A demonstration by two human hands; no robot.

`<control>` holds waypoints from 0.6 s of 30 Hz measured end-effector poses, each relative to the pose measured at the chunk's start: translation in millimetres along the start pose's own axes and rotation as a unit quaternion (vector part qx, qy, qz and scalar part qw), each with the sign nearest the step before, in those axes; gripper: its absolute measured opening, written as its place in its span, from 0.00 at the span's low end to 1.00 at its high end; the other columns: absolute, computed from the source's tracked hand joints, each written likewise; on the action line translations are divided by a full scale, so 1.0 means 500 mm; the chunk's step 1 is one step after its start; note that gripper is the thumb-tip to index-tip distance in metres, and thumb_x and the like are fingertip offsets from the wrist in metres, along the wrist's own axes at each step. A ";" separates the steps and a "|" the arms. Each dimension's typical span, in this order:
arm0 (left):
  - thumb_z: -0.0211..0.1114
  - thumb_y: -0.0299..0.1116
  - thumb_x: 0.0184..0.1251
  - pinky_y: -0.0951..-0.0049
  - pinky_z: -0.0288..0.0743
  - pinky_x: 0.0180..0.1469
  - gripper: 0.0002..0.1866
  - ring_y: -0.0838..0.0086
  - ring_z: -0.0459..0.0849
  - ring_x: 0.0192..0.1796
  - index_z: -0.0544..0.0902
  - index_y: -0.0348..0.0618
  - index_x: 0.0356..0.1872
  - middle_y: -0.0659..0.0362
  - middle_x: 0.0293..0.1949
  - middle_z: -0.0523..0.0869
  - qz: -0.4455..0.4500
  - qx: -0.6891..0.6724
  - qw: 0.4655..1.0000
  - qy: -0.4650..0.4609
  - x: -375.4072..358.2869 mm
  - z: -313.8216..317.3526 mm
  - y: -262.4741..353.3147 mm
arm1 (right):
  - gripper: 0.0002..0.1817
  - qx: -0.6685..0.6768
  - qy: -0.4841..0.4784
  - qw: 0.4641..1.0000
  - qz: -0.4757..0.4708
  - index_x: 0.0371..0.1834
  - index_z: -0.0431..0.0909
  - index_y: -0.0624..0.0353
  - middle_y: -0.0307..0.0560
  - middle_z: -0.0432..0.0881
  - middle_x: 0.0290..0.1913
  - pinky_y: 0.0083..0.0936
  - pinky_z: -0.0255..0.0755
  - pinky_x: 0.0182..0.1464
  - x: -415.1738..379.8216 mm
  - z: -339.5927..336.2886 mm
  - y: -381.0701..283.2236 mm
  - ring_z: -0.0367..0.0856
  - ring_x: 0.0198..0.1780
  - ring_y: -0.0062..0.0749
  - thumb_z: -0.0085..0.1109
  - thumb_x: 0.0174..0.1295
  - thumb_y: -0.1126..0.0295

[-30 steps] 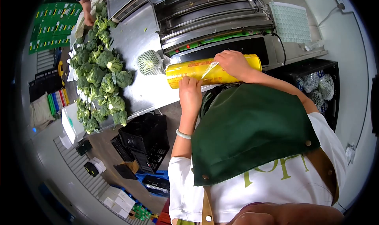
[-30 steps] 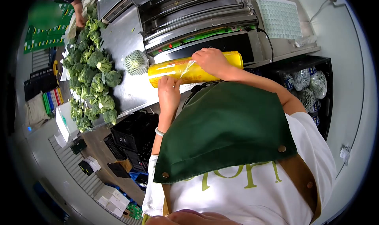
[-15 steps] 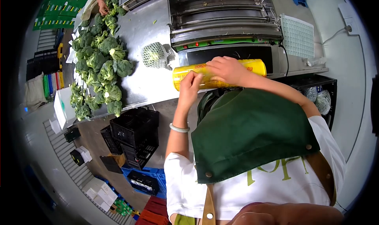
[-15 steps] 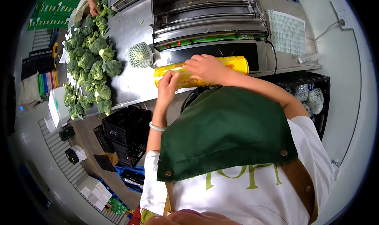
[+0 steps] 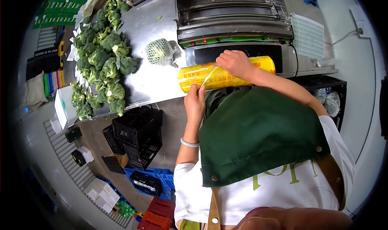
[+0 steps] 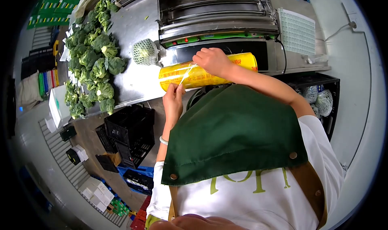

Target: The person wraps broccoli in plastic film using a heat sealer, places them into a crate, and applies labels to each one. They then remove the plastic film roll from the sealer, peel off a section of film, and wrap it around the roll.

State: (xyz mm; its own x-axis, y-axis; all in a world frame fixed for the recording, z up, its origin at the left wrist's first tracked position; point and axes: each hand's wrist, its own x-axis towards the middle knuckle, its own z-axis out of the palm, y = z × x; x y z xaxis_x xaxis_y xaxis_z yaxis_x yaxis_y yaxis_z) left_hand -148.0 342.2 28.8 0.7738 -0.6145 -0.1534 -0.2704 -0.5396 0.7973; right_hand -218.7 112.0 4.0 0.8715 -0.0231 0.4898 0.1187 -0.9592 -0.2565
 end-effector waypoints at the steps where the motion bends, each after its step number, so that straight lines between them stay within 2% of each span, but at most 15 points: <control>1: 0.61 0.32 0.74 0.66 0.72 0.32 0.11 0.62 0.79 0.26 0.75 0.36 0.33 0.51 0.26 0.82 -0.003 -0.033 0.999 0.018 0.000 0.002 -0.005 | 0.06 -0.001 -0.001 1.000 0.000 0.26 0.73 0.52 0.37 0.74 0.25 0.25 0.72 0.30 -0.001 -0.001 0.001 0.78 0.31 0.30 0.62 0.49 0.71; 3: 0.59 0.32 0.75 0.66 0.73 0.32 0.11 0.69 0.77 0.26 0.74 0.36 0.33 0.53 0.26 0.82 -0.010 -0.099 0.994 0.054 0.000 0.006 -0.011 | 0.06 -0.006 0.003 1.000 0.003 0.26 0.73 0.52 0.37 0.73 0.25 0.25 0.72 0.30 -0.001 -0.001 0.003 0.77 0.31 0.30 0.62 0.49 0.71; 4: 0.58 0.32 0.76 0.71 0.70 0.30 0.13 0.77 0.72 0.26 0.71 0.37 0.31 0.59 0.24 0.77 0.032 -0.122 0.990 0.067 0.003 0.011 -0.017 | 0.06 -0.008 0.005 1.000 0.003 0.26 0.73 0.52 0.37 0.73 0.25 0.25 0.72 0.30 -0.001 -0.001 0.003 0.77 0.31 0.30 0.62 0.49 0.71; 7: 0.57 0.32 0.77 0.76 0.68 0.30 0.12 0.79 0.70 0.25 0.69 0.39 0.31 0.62 0.22 0.72 -0.086 -0.364 0.927 0.012 0.021 -0.008 -0.033 | 0.07 -0.008 -0.006 1.000 0.010 0.27 0.73 0.54 0.39 0.74 0.25 0.27 0.73 0.31 -0.001 -0.001 -0.001 0.77 0.31 0.32 0.63 0.52 0.69; 8: 0.62 0.30 0.73 0.79 0.66 0.30 0.11 0.81 0.68 0.25 0.68 0.41 0.33 0.64 0.22 0.67 -0.118 -0.383 0.916 -0.025 0.029 -0.021 -0.034 | 0.07 -0.005 -0.005 1.000 0.015 0.27 0.72 0.54 0.39 0.74 0.25 0.27 0.73 0.30 -0.002 0.001 -0.003 0.78 0.30 0.32 0.62 0.52 0.69; 10: 0.66 0.30 0.69 0.77 0.67 0.31 0.12 0.81 0.70 0.27 0.69 0.40 0.35 0.64 0.24 0.70 -0.063 -0.174 0.977 -0.103 0.050 -0.053 -0.028 | 0.07 0.000 -0.004 1.000 0.024 0.27 0.71 0.53 0.38 0.75 0.24 0.27 0.74 0.28 0.001 0.005 0.002 0.80 0.30 0.31 0.61 0.52 0.70; 11: 0.68 0.30 0.67 0.75 0.68 0.32 0.13 0.80 0.72 0.28 0.70 0.40 0.35 0.64 0.26 0.71 -0.034 -0.065 0.987 -0.140 0.057 -0.065 -0.021 | 0.06 -0.004 -0.009 0.999 0.030 0.27 0.71 0.53 0.39 0.76 0.24 0.27 0.74 0.28 0.002 0.004 0.004 0.80 0.30 0.31 0.61 0.52 0.70; 12: 0.73 0.27 0.59 0.69 0.72 0.32 0.14 0.72 0.76 0.28 0.73 0.37 0.34 0.60 0.25 0.75 0.110 0.046 0.989 -0.088 0.058 -0.071 -0.011 | 0.06 -0.008 -0.015 0.999 0.036 0.27 0.71 0.53 0.39 0.76 0.24 0.28 0.75 0.28 0.001 0.004 0.004 0.81 0.30 0.32 0.61 0.53 0.70; 15: 0.73 0.26 0.56 0.67 0.74 0.35 0.11 0.64 0.79 0.29 0.78 0.35 0.30 0.55 0.27 0.79 0.120 0.213 0.968 -0.065 0.039 -0.127 -0.008 | 0.06 -0.011 -0.037 0.997 0.063 0.28 0.71 0.54 0.40 0.78 0.25 0.29 0.75 0.28 -0.003 0.008 0.004 0.81 0.30 0.33 0.60 0.55 0.71; 17: 0.74 0.26 0.54 0.68 0.73 0.32 0.09 0.63 0.78 0.27 0.81 0.36 0.26 0.52 0.28 0.82 0.092 0.302 0.949 -0.001 0.036 -0.184 -0.025 | 0.05 0.006 -0.033 0.997 0.069 0.28 0.71 0.54 0.40 0.78 0.25 0.30 0.76 0.28 -0.005 0.012 0.008 0.82 0.30 0.34 0.59 0.55 0.71; 18: 0.75 0.27 0.53 0.68 0.73 0.31 0.09 0.66 0.77 0.25 0.82 0.35 0.27 0.53 0.28 0.83 0.060 0.252 0.966 0.003 0.035 -0.209 -0.032 | 0.05 0.022 -0.021 0.998 0.061 0.28 0.71 0.55 0.40 0.78 0.25 0.31 0.76 0.28 -0.005 0.013 0.009 0.82 0.30 0.35 0.59 0.55 0.71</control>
State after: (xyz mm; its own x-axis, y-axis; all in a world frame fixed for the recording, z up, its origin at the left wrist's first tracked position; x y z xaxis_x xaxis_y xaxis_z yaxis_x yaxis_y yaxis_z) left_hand -70.4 400.4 74.5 0.7231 -0.6868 -0.0733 -0.6007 -0.6777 0.4241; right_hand -217.4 109.5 -3.6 0.9002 -0.1265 0.4168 0.0304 -0.9363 -0.3498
